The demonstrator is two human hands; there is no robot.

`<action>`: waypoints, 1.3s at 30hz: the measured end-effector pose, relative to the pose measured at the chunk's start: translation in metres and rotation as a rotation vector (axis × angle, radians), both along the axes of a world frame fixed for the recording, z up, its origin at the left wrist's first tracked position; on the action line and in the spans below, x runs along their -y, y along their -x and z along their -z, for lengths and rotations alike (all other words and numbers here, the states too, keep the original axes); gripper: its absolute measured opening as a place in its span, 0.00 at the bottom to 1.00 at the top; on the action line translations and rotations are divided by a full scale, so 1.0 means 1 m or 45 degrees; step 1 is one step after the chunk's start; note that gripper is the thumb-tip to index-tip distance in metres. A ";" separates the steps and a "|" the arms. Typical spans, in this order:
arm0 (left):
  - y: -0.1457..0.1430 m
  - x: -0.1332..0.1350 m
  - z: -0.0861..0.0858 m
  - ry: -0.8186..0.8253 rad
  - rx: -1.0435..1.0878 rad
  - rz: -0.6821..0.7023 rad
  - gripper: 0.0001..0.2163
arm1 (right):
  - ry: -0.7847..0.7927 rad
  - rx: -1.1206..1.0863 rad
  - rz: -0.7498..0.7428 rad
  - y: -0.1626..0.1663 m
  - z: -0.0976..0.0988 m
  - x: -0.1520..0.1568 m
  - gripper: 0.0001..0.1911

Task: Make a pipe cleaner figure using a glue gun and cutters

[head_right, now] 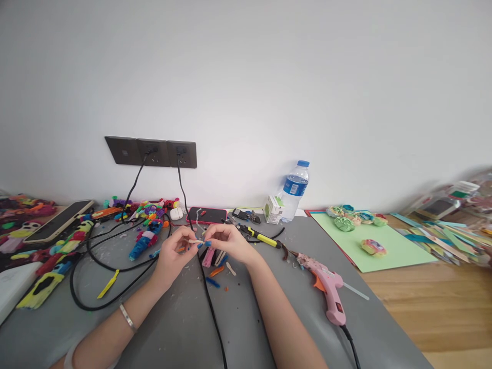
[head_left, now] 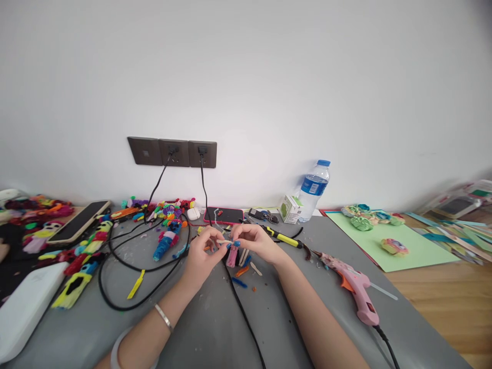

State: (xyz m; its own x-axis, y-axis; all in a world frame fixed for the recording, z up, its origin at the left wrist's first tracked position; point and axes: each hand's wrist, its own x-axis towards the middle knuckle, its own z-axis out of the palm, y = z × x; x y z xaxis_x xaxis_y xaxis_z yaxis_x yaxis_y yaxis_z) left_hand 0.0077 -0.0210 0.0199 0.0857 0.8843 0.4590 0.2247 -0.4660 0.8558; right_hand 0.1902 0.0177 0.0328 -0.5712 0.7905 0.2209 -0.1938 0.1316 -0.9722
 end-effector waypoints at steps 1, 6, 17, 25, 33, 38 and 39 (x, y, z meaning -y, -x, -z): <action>0.000 0.000 0.000 -0.001 0.000 0.000 0.03 | -0.001 -0.001 0.000 0.000 0.000 0.000 0.14; 0.000 -0.001 0.000 0.000 0.002 -0.004 0.04 | -0.009 -0.023 -0.019 0.000 0.001 -0.001 0.12; 0.000 -0.001 0.001 0.003 0.000 -0.011 0.04 | 0.004 -0.012 -0.006 0.000 0.000 0.000 0.13; 0.000 -0.001 0.000 0.009 -0.009 -0.013 0.04 | 0.003 0.005 0.002 0.000 0.001 0.000 0.14; 0.000 0.000 0.000 0.005 -0.007 -0.013 0.04 | 0.000 -0.001 -0.002 -0.001 0.001 0.000 0.13; 0.000 0.000 0.001 0.014 -0.022 -0.005 0.04 | -0.007 0.015 0.009 -0.001 0.002 -0.001 0.14; 0.000 0.000 0.001 0.015 -0.022 -0.006 0.04 | -0.009 0.015 0.008 -0.001 0.003 -0.001 0.14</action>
State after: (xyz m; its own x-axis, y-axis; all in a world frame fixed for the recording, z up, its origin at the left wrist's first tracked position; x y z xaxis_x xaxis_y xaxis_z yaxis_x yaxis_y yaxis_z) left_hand 0.0074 -0.0206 0.0190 0.0895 0.8900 0.4470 0.2413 -0.4549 0.8573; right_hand 0.1909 0.0184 0.0303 -0.5688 0.7926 0.2197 -0.1811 0.1399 -0.9735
